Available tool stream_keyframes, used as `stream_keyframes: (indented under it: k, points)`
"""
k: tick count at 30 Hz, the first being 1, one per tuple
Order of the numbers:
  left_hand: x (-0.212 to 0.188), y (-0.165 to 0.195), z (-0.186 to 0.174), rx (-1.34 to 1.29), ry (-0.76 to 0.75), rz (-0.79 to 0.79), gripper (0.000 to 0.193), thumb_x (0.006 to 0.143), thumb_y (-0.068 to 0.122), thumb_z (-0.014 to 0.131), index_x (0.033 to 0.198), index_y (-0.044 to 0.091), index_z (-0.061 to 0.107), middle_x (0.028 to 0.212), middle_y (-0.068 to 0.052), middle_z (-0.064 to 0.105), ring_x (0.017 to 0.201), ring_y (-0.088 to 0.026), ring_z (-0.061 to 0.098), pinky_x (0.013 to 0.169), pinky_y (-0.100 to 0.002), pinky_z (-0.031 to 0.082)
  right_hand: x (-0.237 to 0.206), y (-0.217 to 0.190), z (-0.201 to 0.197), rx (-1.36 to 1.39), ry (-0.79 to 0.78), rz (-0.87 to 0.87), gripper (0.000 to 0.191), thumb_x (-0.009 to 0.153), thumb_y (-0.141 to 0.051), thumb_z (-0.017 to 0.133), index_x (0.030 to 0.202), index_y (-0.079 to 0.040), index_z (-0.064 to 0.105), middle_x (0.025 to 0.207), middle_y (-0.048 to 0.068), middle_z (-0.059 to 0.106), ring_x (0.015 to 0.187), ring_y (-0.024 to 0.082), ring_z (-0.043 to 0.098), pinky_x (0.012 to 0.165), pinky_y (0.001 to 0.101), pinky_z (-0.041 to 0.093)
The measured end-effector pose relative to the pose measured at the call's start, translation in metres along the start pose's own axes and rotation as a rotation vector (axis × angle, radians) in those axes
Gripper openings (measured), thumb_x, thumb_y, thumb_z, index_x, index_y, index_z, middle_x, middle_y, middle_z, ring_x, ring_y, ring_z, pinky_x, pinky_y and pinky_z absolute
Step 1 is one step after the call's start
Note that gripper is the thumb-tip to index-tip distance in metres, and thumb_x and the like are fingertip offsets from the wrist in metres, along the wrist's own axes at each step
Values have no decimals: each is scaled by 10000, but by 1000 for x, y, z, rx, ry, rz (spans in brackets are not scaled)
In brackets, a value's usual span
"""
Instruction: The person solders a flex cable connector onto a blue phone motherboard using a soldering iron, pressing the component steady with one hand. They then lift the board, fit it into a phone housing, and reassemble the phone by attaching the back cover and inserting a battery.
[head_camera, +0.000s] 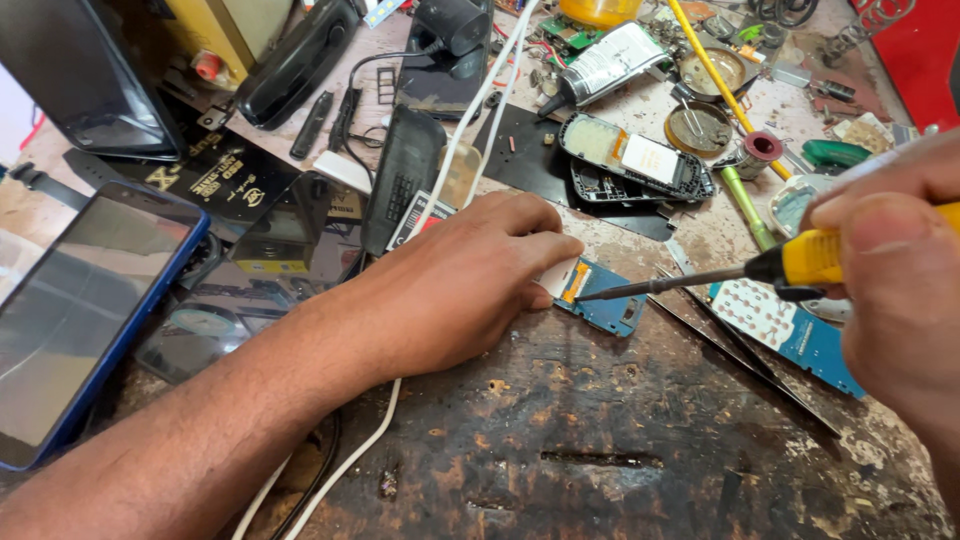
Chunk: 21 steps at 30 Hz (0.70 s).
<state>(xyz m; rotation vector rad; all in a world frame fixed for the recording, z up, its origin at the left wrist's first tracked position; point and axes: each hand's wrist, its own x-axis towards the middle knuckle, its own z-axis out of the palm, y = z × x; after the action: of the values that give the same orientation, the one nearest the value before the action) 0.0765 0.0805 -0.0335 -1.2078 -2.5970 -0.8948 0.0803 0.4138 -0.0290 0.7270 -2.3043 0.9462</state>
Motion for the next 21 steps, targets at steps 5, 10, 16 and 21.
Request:
stream_keyframes:
  k: [5,10,16,21]
  points:
    - [0,0,-1,-5,-13,-5,440,858,107,741,1277,20,638,1271,-177,624,1206,-371,574,962,-455,487,0,3,1,16,6,-20,565,1201,-556,497,996,-30,539,926,79,591,792,118,594,760,248,498]
    - [1,0,0,7,9,10,434,858,106,737,1272,21,642,1285,-180,623,1207,-371,577,955,-457,485,-3,5,0,-26,11,-4,531,1229,-516,495,1020,-30,541,947,85,602,771,124,590,744,242,499]
    - [0,-2,-1,-5,-5,14,428,868,103,734,1276,19,635,1274,-179,623,1210,-371,572,966,-452,484,-1,4,-1,-60,-12,73,506,1251,-494,494,1038,-37,537,937,87,610,726,128,592,685,239,492]
    - [-1,-1,-1,8,0,20,429,866,107,736,1272,15,631,1272,-180,618,1219,-374,564,974,-453,482,-2,2,-3,-76,-42,60,477,1254,-471,440,1048,-49,523,931,84,605,744,127,604,698,245,495]
